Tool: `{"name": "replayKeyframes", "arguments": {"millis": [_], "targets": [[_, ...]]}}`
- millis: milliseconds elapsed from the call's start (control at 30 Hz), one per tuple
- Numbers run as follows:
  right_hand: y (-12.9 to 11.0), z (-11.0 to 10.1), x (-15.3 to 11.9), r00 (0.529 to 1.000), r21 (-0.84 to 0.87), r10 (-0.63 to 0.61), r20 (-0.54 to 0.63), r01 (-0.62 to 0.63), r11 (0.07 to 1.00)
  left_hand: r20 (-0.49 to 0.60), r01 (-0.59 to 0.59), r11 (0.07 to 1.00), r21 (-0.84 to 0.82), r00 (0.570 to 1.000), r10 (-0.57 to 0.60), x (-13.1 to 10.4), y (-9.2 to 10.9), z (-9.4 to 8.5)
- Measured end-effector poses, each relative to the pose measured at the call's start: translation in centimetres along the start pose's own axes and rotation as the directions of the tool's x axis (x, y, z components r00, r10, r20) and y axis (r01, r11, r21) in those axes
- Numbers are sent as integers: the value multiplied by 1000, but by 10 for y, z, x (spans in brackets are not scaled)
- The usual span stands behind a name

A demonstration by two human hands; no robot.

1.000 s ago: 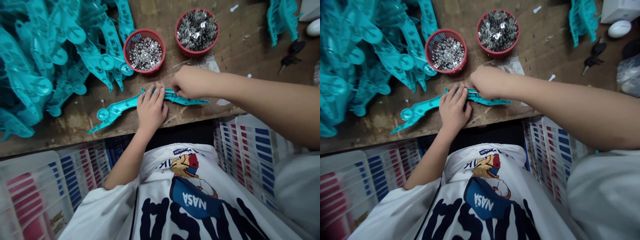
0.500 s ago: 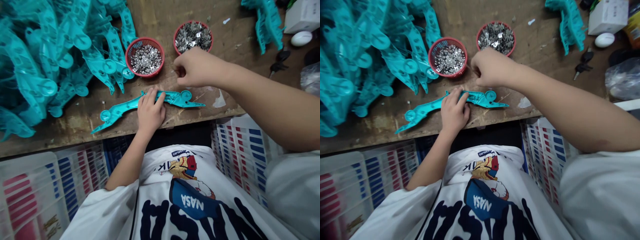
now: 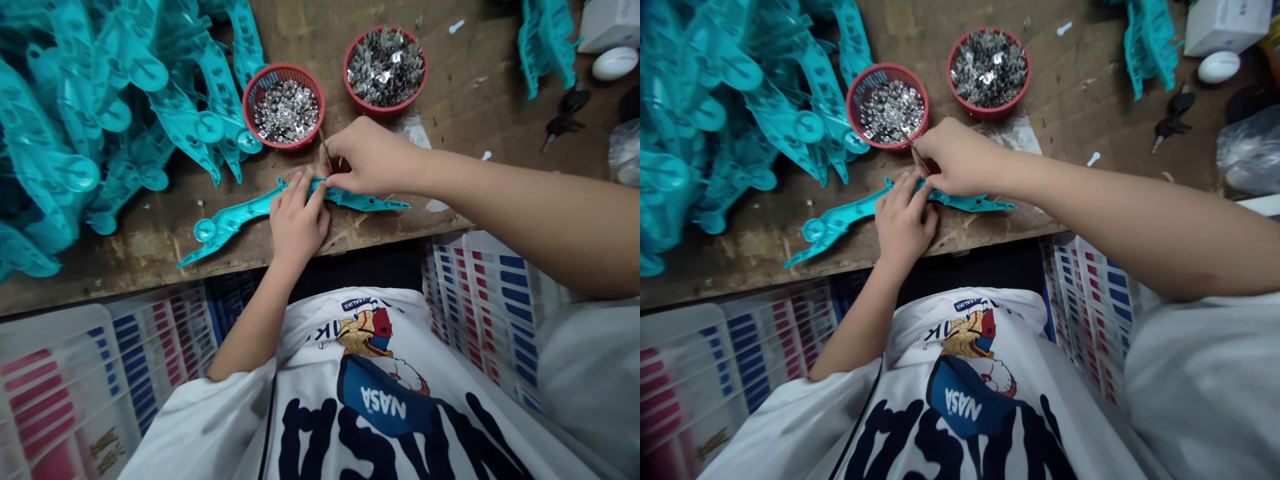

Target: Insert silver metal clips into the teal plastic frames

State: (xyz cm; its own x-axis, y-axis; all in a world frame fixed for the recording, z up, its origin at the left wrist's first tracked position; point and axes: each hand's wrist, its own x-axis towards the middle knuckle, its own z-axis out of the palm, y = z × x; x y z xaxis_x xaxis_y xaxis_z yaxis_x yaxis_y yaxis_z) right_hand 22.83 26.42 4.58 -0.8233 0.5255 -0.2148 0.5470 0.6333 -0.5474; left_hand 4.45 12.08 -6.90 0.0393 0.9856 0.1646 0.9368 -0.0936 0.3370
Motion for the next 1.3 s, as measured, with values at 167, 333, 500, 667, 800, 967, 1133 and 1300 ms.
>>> {"name": "replayKeyframes", "arguments": {"millis": [167,333,500,667,800,967,1133,1300], "targets": [[-2,2,-1,999,-55,-34,-38,31,998,18,10,999,-37,1000,-9,1,-1,0],[-6,5,-1,999,-158,-48,17,50,986,-5,1,1000,-10,1000,-1,0,-2,2],[-7,3,-1,1000,-107,-9,-29,5,994,10,8,1000,-24,1000,-8,0,0,0],[-5,5,0,1000,-86,23,-9,-24,996,51,40,999,-33,998,-38,2,3,-3],[-4,8,-1,999,-134,52,-13,-53,990,29,28,999,-41,999,-27,2,3,-2],[2,-1,-1,991,-159,91,-93,-105,982,43,23,999,-46,999,-21,1,3,-3],[13,-5,2,959,-469,283,33,-235,851,65,-1,1000,-16,998,2,1,4,-6],[7,1,2,983,-432,178,40,-144,890,8,-38,998,45,999,38,1,0,-5]]}}
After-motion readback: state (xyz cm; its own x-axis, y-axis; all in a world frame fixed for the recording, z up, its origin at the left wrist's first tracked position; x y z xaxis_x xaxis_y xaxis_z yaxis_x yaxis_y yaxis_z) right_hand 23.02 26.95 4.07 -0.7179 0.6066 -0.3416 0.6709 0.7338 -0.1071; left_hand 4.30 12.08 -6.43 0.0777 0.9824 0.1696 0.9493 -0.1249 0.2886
